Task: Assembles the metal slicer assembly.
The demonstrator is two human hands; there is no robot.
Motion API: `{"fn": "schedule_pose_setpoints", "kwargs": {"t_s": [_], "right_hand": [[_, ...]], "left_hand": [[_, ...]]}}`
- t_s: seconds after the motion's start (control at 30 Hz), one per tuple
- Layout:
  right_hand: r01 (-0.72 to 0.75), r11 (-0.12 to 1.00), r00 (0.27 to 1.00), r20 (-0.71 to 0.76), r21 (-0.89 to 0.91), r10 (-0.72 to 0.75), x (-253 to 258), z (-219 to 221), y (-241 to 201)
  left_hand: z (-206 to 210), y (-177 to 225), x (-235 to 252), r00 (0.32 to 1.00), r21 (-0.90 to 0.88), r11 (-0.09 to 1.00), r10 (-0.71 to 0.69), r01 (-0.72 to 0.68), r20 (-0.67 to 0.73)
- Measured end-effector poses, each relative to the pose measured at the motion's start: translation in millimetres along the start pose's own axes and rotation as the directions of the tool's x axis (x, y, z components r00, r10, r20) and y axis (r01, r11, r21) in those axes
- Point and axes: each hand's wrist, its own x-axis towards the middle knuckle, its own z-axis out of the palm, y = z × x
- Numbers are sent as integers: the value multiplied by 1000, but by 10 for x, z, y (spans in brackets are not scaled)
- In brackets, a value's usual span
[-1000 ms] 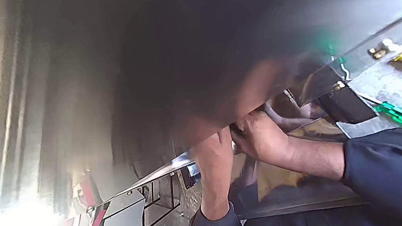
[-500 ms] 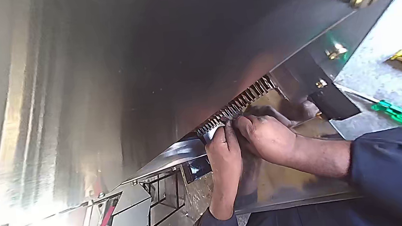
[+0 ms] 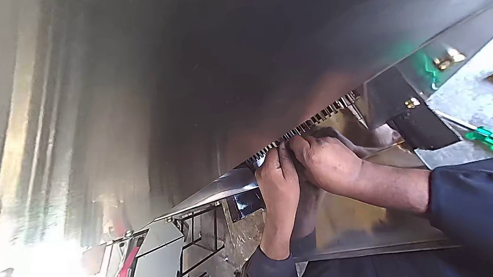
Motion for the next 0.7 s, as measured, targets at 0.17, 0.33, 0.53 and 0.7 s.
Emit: {"fn": "schedule_pose_setpoints", "kwargs": {"t_s": [0.17,0.33,0.53,0.7], "right_hand": [[-10,1000,1000,21,0,10,-8,18,-5],[-25,1000,999,38,0,25,-47,6,-2],[-7,1000,999,34,-17,7,-18,8,-41],[-33,999,998,57,17,32,-1,-66,-92]], "left_hand": [[-19,9,-1,999,53,999,5,-7,32],[-22,-4,-22,997,55,997,40,-44,66],[-51,-20,-13,998,60,998,34,-36,45],[-80,9,-6,999,54,998,31,-32,19]]}}
